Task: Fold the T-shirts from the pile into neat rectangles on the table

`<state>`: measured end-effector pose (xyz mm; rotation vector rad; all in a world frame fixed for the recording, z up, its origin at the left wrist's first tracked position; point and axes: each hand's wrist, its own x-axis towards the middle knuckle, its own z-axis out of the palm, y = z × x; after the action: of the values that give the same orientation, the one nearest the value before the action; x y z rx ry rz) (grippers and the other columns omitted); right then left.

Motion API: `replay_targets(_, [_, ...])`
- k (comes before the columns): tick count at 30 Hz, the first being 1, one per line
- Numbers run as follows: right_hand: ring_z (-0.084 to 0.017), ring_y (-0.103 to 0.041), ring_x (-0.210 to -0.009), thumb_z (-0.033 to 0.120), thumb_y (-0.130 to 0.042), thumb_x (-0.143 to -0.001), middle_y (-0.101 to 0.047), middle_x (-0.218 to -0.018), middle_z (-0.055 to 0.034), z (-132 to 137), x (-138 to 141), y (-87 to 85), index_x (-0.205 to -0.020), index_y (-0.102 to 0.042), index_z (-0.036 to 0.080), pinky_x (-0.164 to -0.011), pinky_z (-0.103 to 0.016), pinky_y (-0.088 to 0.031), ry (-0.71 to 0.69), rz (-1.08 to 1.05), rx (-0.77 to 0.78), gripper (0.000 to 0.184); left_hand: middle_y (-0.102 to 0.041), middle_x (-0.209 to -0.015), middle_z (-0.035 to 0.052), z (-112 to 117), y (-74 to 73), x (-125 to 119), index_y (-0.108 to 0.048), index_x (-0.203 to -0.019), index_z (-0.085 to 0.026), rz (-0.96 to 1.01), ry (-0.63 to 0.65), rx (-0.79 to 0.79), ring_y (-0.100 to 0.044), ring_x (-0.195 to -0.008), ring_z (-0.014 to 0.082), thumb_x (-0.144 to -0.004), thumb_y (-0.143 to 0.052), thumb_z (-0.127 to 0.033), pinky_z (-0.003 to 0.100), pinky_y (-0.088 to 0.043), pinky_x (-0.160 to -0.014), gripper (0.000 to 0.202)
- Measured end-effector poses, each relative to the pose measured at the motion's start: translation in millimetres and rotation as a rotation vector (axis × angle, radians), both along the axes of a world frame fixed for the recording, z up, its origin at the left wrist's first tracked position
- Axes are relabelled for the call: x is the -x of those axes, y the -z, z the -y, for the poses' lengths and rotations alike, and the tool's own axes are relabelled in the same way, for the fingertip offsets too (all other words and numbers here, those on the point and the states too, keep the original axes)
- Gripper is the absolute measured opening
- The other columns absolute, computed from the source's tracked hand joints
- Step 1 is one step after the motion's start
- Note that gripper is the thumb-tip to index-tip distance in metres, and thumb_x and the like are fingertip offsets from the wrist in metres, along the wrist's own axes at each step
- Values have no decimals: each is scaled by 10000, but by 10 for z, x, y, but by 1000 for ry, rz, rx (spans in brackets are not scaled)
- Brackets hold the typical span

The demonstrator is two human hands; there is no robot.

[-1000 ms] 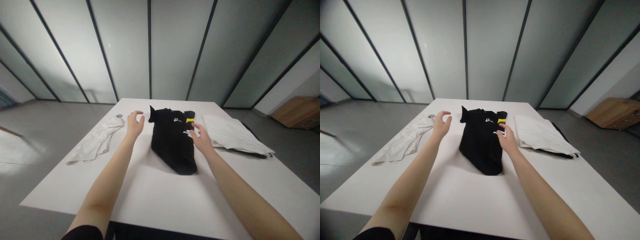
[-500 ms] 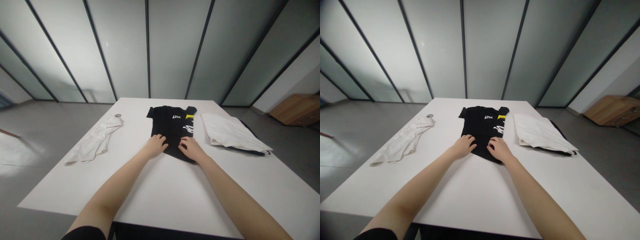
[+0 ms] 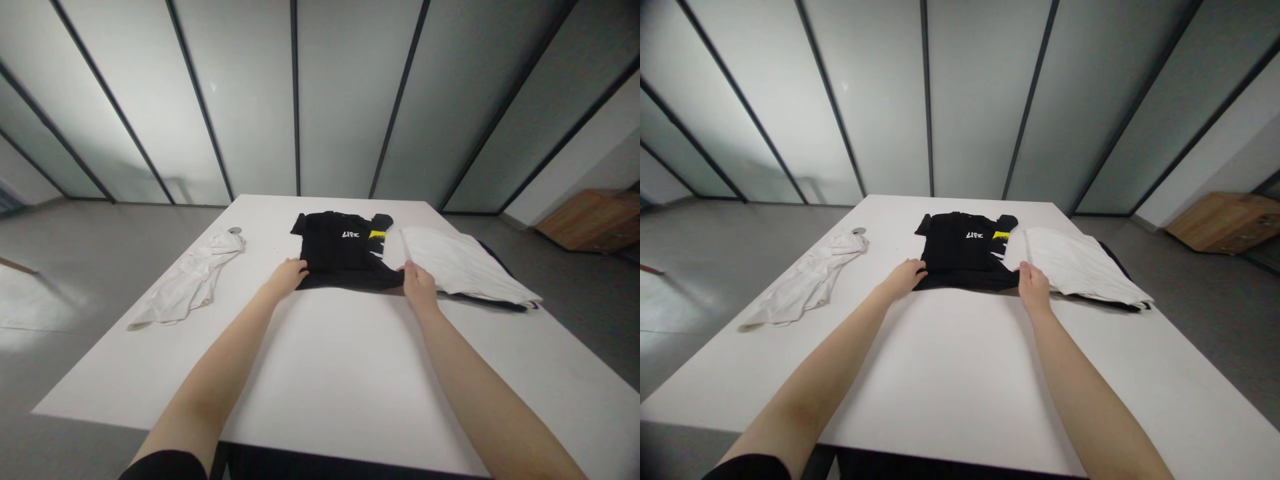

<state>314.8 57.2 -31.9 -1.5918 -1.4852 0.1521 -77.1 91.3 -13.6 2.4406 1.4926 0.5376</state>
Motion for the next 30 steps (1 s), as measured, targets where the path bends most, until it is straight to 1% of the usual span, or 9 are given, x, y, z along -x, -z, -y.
replay_targets(3, [-343,-679,-1067,630,-383,-1028,-789,-1077,-153,30,93,-20,-767,-689,263,-1035,-533,-495,-54,17,-109,545,-736,-1022,118,-77,-14,181,-700,-889,-224,249,-73,-81,-681,-1103,310,-949,-616,-274,474,-466,-1102,115])
replay_targets(7, [-365,-570,-1364,562,-480,-1040,-763,-1303,-126,143,348,-51,-812,-676,276,-1198,-606,-384,-473,127,-65,415,-722,-901,55,-62,-51,277,-676,-820,-227,744,-2,8,-708,-1010,256,-872,-655,-325,383,-533,-963,113])
replay_targets(10, [-362,-563,-1389,512,-590,-1010,-778,-1207,-104,270,546,-98,-1135,-720,279,-1262,-651,-281,-700,190,84,295,-521,-607,-43,-20,-102,266,-523,-663,-230,1089,-11,278,-583,-610,146,-780,-708,-348,256,-478,-612,249])
replay_targets(13, [-333,-660,-1138,489,-740,-927,-753,-990,-62,378,693,-169,-1380,-695,282,-1252,-623,-306,-799,289,183,500,-489,-596,-79,-13,-155,262,-510,-714,-226,1354,-114,395,-510,-529,100,-703,-800,-352,209,-407,-511,317])
replay_targets(18, [-321,-613,-972,544,-893,-808,-691,-839,-67,408,785,-183,-1374,-764,292,-951,-473,-507,-754,490,284,633,-598,-697,-67,-63,-155,430,-588,-859,-228,1590,-276,363,-621,-632,119,-702,-920,-472,216,-489,-566,442])
replay_targets(22, [-299,-592,-954,411,-771,-938,-724,-901,-82,335,735,-98,-999,-840,287,-945,-478,-471,-662,583,218,154,-526,-637,-91,-85,-91,638,-543,-813,-226,1642,-353,337,-535,-552,79,-708,-929,-545,194,-427,-508,511])
replay_targets(25, [-323,-596,-1096,268,-663,-962,-739,-1138,-119,302,672,-59,-830,-762,246,-1030,-521,-468,-607,538,71,167,-475,-602,-103,-87,-63,709,-479,-790,-239,1638,-314,392,-486,-511,74,-706,-912,-626,196,-404,-491,586])
replay_targets(28, [-351,-521,-1370,190,-598,-931,-653,-1475,-117,317,684,-29,-990,-755,245,-1167,-575,-416,-612,459,-42,177,-441,-578,-105,-88,-56,688,-436,-783,-250,1633,-243,478,-480,-496,88,-723,-876,-684,206,-401,-487,621])
replay_targets(30, [-361,-385,-1537,177,-591,-896,-520,-1652,-100,350,774,2,-1271,-723,238,-1246,-610,-332,-651,472,-40,402,-428,-573,-105,-86,-47,646,-432,-780,-250,1637,-247,502,-479,-488,89,-752,-856,-689,206,-391,-482,611])
